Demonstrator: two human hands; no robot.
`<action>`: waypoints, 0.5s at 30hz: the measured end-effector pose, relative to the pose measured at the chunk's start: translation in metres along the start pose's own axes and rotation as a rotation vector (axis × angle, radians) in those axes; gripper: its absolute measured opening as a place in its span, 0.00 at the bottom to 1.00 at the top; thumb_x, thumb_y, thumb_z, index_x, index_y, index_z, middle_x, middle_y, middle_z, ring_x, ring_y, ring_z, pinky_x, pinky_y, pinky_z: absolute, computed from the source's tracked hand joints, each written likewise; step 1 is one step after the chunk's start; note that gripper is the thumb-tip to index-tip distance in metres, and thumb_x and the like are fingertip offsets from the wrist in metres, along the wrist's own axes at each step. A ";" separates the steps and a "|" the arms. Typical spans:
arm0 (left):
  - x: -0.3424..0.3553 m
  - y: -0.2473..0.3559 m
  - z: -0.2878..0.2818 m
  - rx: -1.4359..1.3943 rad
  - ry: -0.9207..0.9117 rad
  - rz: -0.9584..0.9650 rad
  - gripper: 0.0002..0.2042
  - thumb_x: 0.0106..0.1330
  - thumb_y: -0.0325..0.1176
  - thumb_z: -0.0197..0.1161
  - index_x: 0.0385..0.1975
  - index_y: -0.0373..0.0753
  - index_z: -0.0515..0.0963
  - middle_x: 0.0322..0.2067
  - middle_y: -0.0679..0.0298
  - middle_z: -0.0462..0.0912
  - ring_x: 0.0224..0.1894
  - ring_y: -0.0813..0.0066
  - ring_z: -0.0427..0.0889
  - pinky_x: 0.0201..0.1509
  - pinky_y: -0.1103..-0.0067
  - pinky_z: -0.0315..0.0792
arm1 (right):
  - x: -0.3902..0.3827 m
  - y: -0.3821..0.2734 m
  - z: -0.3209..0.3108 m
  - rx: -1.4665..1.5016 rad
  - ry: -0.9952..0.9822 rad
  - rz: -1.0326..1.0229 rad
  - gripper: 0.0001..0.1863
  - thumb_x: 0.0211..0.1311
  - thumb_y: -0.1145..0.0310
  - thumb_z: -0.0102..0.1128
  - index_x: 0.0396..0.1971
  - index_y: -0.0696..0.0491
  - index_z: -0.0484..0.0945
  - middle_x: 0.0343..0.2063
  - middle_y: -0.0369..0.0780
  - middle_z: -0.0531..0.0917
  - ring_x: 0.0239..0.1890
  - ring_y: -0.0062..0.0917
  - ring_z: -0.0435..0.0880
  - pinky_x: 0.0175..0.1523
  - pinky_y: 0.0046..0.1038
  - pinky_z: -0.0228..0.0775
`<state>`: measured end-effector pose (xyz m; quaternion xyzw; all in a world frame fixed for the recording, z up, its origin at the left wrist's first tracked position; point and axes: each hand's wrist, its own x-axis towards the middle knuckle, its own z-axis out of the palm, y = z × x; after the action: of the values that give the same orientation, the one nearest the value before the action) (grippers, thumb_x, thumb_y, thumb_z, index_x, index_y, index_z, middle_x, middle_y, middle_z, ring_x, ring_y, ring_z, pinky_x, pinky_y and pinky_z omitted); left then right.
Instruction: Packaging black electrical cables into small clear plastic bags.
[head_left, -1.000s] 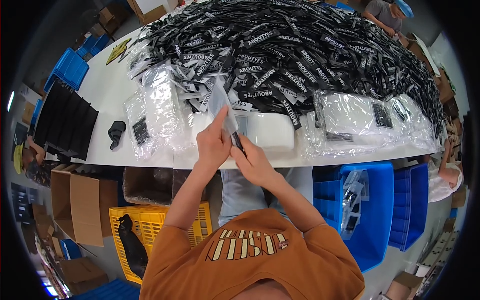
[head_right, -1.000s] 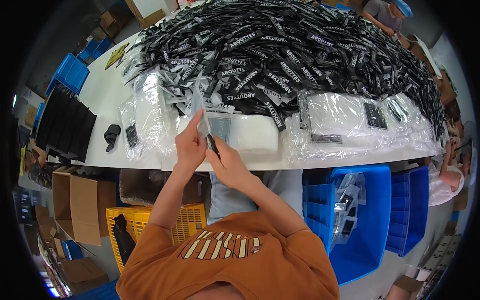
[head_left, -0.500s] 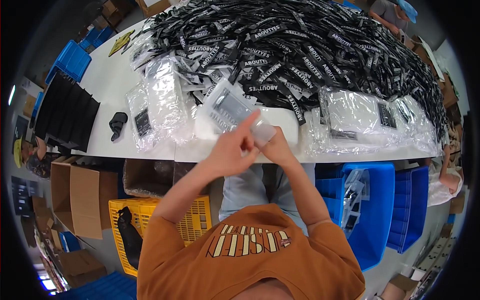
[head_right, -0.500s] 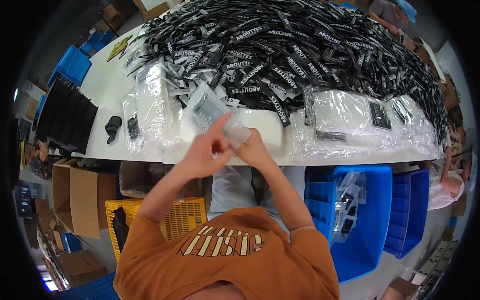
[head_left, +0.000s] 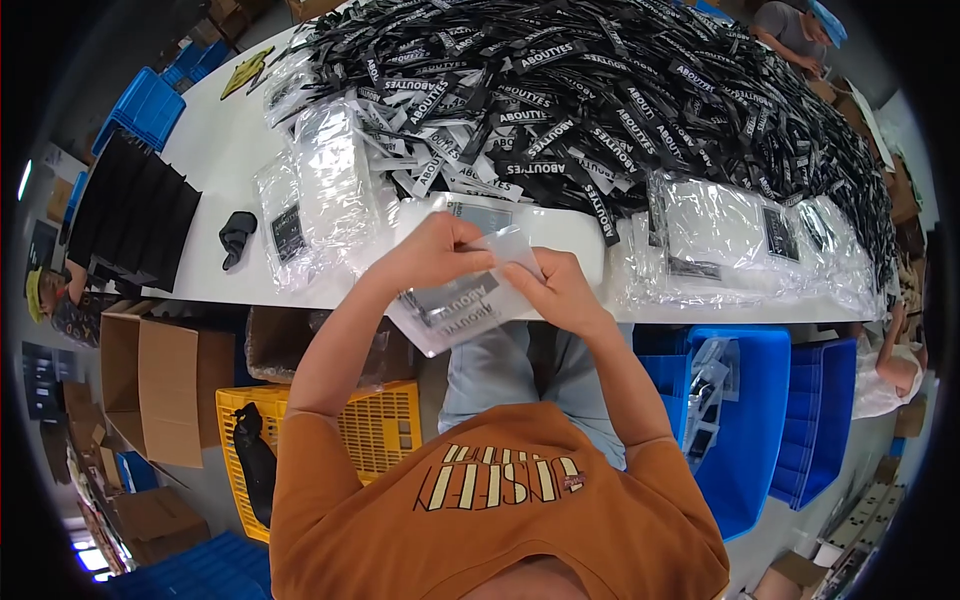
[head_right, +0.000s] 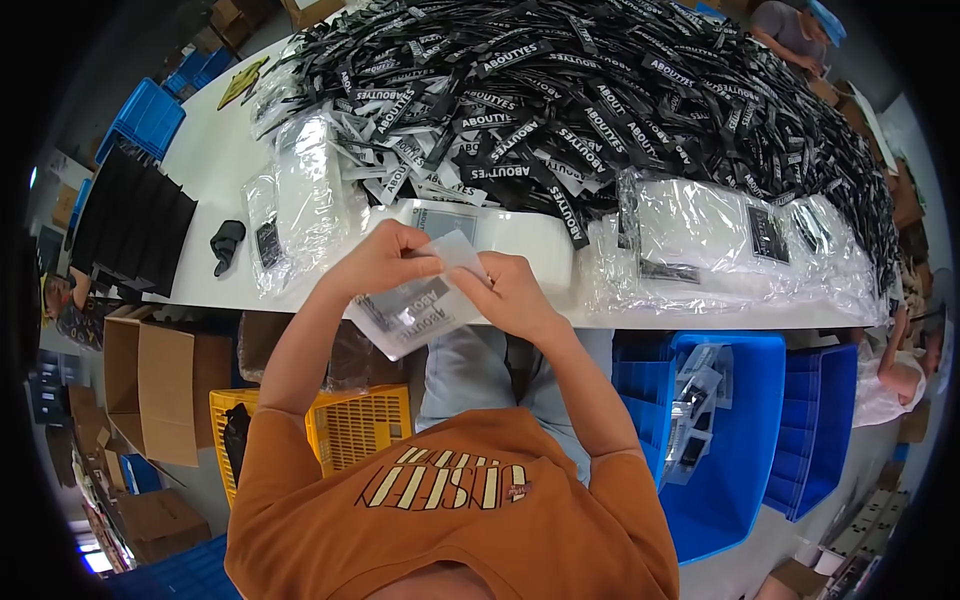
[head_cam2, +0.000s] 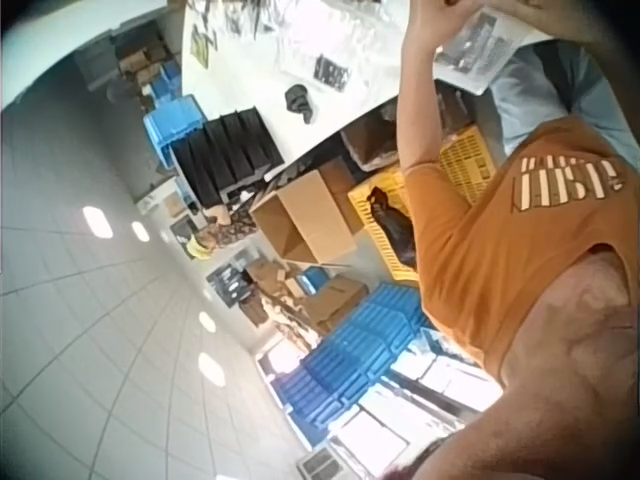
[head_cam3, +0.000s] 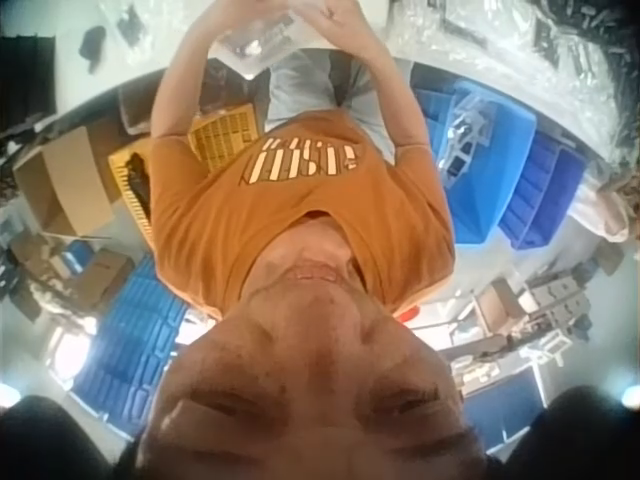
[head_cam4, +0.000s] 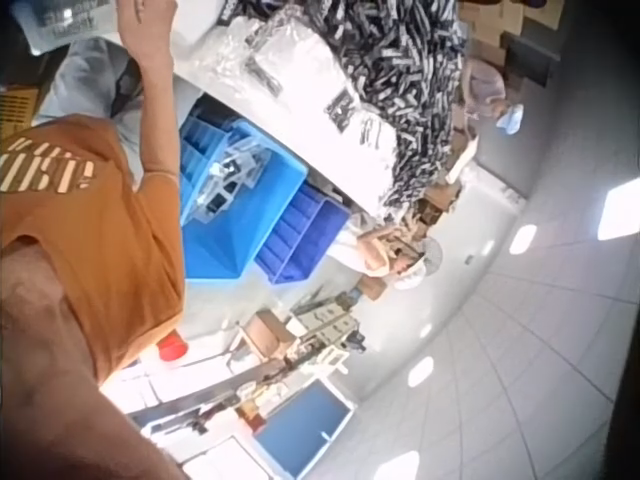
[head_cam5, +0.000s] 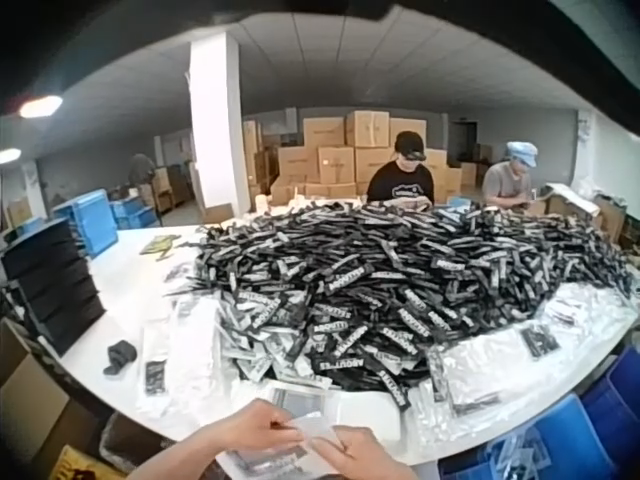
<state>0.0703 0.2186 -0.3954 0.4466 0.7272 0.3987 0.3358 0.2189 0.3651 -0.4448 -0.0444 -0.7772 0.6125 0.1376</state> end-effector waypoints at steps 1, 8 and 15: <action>-0.002 -0.002 0.003 0.000 0.002 -0.001 0.09 0.54 0.30 0.63 0.21 0.29 0.76 0.15 0.71 0.72 0.20 0.88 0.66 0.22 0.84 0.62 | -0.001 0.000 0.000 0.001 -0.002 0.000 0.11 0.57 0.66 0.56 0.26 0.61 0.77 0.17 0.39 0.76 0.20 0.15 0.70 0.25 0.22 0.63; -0.012 -0.012 0.022 -0.077 0.175 0.048 0.12 0.59 0.33 0.61 0.20 0.29 0.76 0.12 0.71 0.68 0.18 0.89 0.61 0.19 0.84 0.58 | -0.004 -0.016 0.005 -0.070 -0.004 0.042 0.10 0.56 0.68 0.59 0.26 0.60 0.78 0.18 0.34 0.76 0.21 0.12 0.69 0.25 0.20 0.61; -0.022 0.002 0.021 0.630 0.417 0.367 0.02 0.49 0.27 0.62 0.19 0.37 0.78 0.20 0.60 0.77 0.26 0.62 0.76 0.28 0.73 0.70 | -0.006 -0.007 0.005 -0.530 0.028 -0.336 0.05 0.54 0.71 0.58 0.26 0.57 0.77 0.19 0.42 0.74 0.20 0.33 0.74 0.25 0.29 0.65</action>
<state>0.0972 0.2049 -0.4006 0.5595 0.7743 0.2918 -0.0482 0.2244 0.3575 -0.4402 0.0419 -0.9043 0.3565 0.2309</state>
